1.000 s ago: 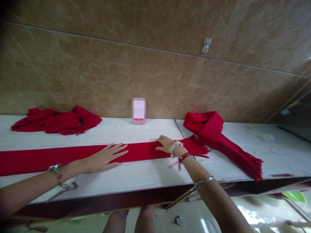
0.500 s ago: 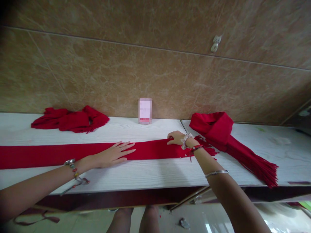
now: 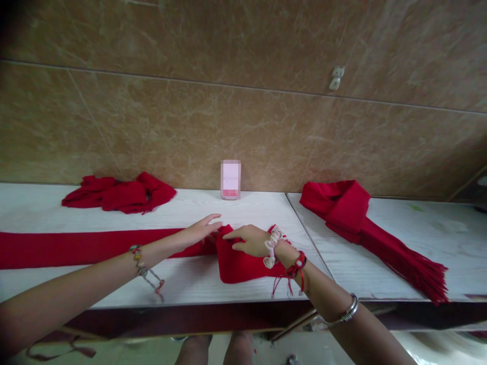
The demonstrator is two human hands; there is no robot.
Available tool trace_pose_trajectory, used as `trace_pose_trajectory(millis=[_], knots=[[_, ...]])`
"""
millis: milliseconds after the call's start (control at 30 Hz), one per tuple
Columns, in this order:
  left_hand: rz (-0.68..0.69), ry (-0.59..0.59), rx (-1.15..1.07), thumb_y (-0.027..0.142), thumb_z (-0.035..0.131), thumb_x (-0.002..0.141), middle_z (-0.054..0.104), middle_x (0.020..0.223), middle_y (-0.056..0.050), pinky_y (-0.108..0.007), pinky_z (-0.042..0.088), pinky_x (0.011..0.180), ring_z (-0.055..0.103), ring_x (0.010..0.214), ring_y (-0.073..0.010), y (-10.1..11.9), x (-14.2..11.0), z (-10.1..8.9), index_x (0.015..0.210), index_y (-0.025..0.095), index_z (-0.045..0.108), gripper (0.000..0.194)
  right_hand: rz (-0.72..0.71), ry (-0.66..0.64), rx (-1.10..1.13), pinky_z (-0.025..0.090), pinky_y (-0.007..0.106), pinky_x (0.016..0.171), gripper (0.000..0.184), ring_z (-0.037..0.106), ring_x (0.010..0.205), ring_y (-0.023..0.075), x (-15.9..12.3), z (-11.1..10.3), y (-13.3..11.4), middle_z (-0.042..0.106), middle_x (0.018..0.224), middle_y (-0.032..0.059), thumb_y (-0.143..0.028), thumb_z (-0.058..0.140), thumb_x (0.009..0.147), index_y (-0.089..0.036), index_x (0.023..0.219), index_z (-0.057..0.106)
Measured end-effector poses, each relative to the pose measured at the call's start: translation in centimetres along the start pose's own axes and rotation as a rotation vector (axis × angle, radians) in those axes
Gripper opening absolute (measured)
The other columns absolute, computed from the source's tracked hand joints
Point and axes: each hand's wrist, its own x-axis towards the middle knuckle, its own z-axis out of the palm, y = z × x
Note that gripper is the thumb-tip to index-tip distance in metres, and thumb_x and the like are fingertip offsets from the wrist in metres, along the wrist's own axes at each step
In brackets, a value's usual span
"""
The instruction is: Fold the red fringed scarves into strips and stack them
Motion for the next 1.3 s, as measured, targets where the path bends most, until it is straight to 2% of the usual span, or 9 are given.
trace_pose_trajectory(millis=[200,367,533,667,800,900,1067,1200,1300], knots=[[0.055,0.019,0.150,0.016,0.060,0.063,0.058,0.066,0.001,-0.023,0.040,0.060,0.054,0.061,-0.0138,-0.3,0.6,1.2,0.131,0.012,0.030,0.075,0.193,0.189,-0.083,0.048,0.031,0.079,0.029,0.061,0.086,0.0184,0.3,-1.8,3.7,0.066,0.099,0.0067,-0.011,0.052,0.071,-0.017,0.096,0.066],[0.075,-0.022,0.232,0.011,0.056,0.060,0.053,0.057,0.005,-0.020,0.036,0.051,0.051,0.055,-0.0121,0.9,-0.3,-0.4,0.135,0.009,0.020,0.083,0.049,0.090,0.114,0.045,0.033,0.084,0.046,0.050,0.106,0.0190,3.4,-1.3,6.0,0.051,0.123,0.0092,-0.011,0.051,0.071,-0.018,0.117,0.053],[0.040,-0.137,0.451,0.013,0.054,0.062,0.061,0.065,0.003,-0.019,0.038,0.053,0.055,0.060,-0.0132,3.4,-3.4,-5.9,0.138,0.012,0.007,0.090,-0.235,-0.202,0.316,0.030,0.033,0.097,0.046,0.041,0.116,0.0182,8.8,0.8,4.1,0.051,0.123,0.0032,-0.016,0.058,0.067,-0.021,0.113,0.055],[-0.087,-0.121,0.810,0.012,0.055,0.062,0.062,0.067,0.001,-0.018,0.037,0.053,0.055,0.062,-0.0137,6.0,-6.5,-12.1,0.136,0.010,0.018,0.083,-0.334,-0.386,0.474,0.040,0.029,0.081,0.040,0.053,0.093,0.0178,12.9,2.7,0.8,0.062,0.099,0.0023,-0.033,0.067,0.062,-0.018,0.099,0.061],[-0.095,0.076,1.176,0.003,0.048,0.061,0.063,0.069,0.001,-0.018,0.035,0.052,0.053,0.060,-0.0133,7.5,-8.4,-17.1,0.129,0.013,0.038,0.069,-0.330,-0.203,0.540,0.040,0.025,0.061,0.035,0.051,0.065,0.0124,15.2,3.7,-1.3,0.058,0.067,-0.0031,-0.044,0.069,0.057,-0.015,0.075,0.061],[0.004,0.140,1.247,0.001,0.045,0.062,0.064,0.077,0.000,-0.018,0.036,0.058,0.054,0.067,-0.0134,7.9,-8.3,-18.4,0.122,0.016,0.047,0.061,-0.302,0.036,0.681,0.039,0.025,0.058,0.039,0.049,0.061,0.0115,14.8,3.1,-0.8,0.053,0.060,-0.0042,-0.052,0.066,0.056,-0.015,0.067,0.057],[0.230,0.093,1.059,0.005,0.045,0.068,0.063,0.087,-0.003,-0.021,0.038,0.069,0.055,0.078,-0.0157,8.6,-3.7,-13.4,0.127,0.014,0.039,0.060,-0.071,0.427,0.638,0.041,0.028,0.060,0.043,0.053,0.064,0.0141,7.3,-2.4,3.6,0.059,0.065,-0.0004,-0.058,0.061,0.055,-0.017,0.067,0.058],[0.412,-0.090,0.685,0.005,0.049,0.063,0.063,0.080,-0.003,-0.019,0.039,0.062,0.055,0.069,-0.0148,10.8,0.9,-6.1,0.125,0.012,0.043,0.062,0.203,0.618,0.122,0.043,0.029,0.060,0.035,0.055,0.065,0.0166,-2.8,-10.4,5.4,0.062,0.067,0.0035,-0.054,0.057,0.062,-0.019,0.066,0.059],[0.421,-0.200,0.540,0.005,0.051,0.060,0.062,0.076,-0.001,-0.018,0.037,0.057,0.054,0.067,-0.0143,12.8,1.8,-3.7,0.123,0.014,0.047,0.064,0.264,0.623,-0.178,0.045,0.032,0.064,0.032,0.057,0.068,0.0188,-6.9,-14.6,3.9,0.064,0.071,0.0065,-0.049,0.053,0.069,-0.018,0.069,0.061]])
